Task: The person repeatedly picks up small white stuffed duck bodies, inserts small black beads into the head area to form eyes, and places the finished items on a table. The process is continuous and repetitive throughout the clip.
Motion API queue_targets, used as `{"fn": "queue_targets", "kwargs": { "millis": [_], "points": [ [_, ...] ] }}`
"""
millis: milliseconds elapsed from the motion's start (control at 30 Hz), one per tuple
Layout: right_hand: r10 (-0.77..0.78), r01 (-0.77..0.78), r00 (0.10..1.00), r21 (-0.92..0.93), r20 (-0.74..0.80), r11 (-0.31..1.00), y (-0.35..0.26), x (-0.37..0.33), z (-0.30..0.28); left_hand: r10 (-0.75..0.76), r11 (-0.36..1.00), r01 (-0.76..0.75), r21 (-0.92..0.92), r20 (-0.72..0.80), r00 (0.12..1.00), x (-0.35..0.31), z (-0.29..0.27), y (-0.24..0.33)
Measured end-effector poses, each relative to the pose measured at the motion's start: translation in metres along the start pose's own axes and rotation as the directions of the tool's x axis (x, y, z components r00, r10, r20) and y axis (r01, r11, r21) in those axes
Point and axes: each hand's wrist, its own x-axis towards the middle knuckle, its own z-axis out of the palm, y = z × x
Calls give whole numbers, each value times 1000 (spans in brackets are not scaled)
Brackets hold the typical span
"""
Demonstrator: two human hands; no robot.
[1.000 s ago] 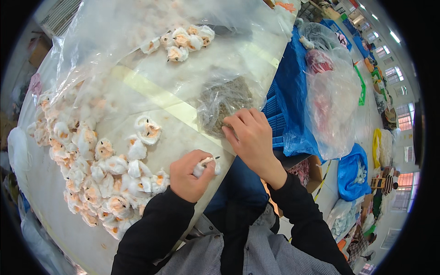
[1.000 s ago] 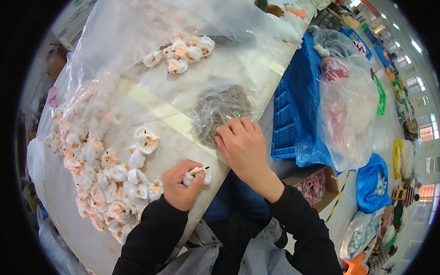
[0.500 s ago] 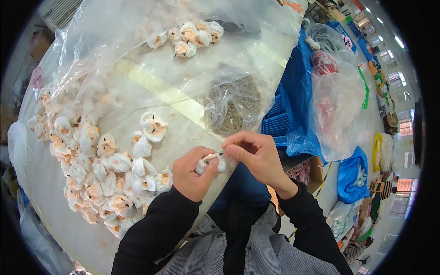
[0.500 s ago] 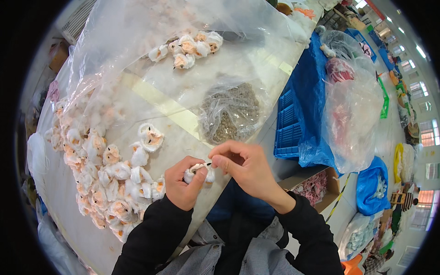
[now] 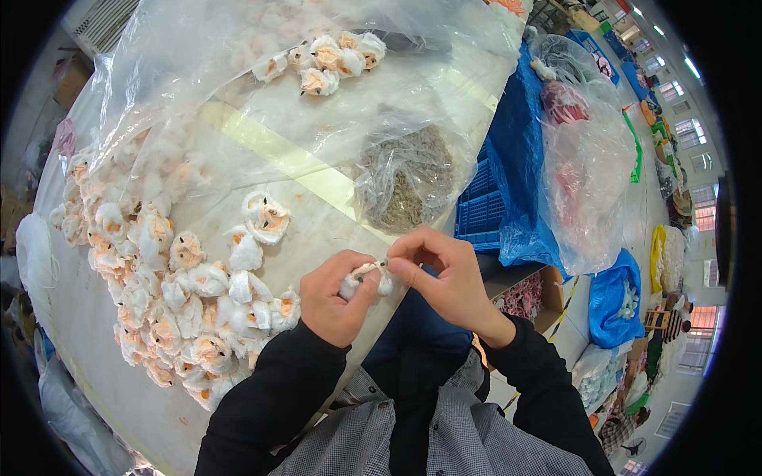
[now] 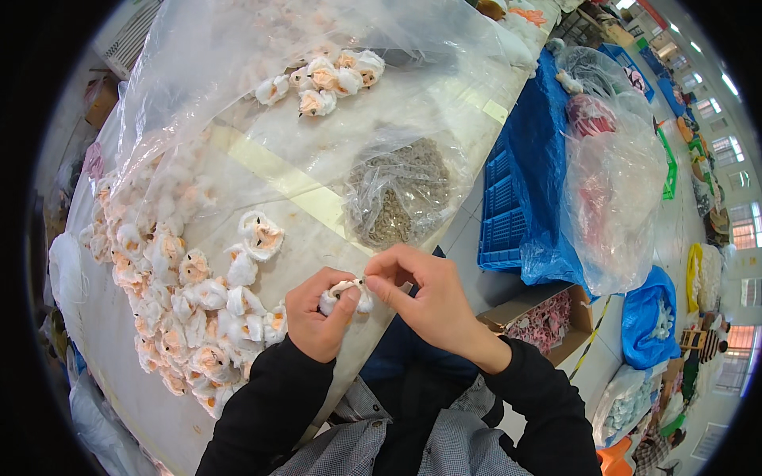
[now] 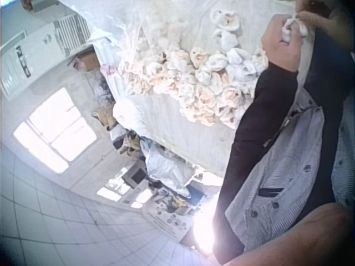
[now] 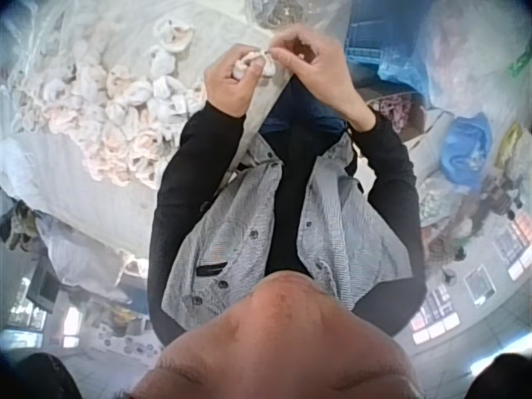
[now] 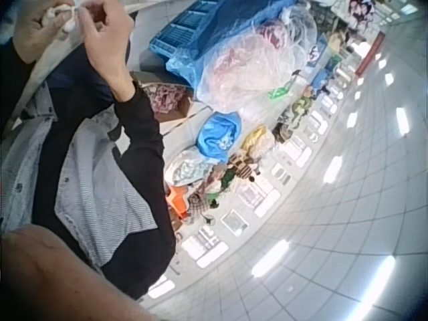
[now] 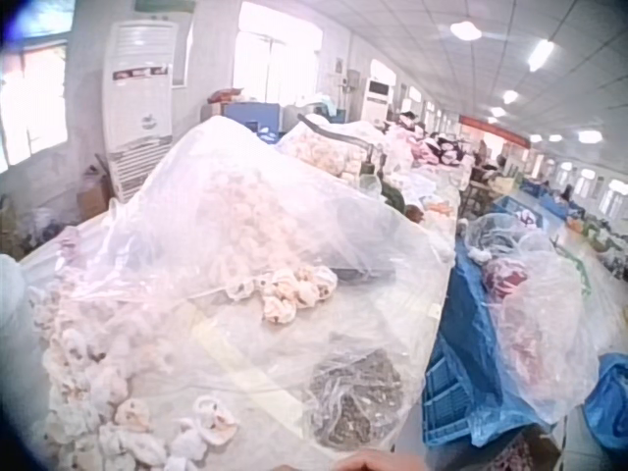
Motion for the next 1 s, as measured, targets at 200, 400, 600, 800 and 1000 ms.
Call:
{"fn": "queue_targets", "kwargs": {
  "millis": [200,400,600,800,1000],
  "points": [
    [-50,69,993,-184,105,980,-7,6,-3,67,996,-67,66,4,998,2,2,-3],
    [-57,85,985,-168,165,982,3,11,-4,93,988,-95,121,26,995,2,2,-2],
    [-146,187,970,-210,197,960,10,12,2,138,974,-141,176,29,990,0,3,-8],
    [-82,117,973,-153,217,981,8,11,-2,101,979,-106,174,38,994,-1,4,-8],
    [-138,173,973,-191,186,966,13,1,-7,87,975,-98,200,62,994,-1,4,0]
  ]
}}
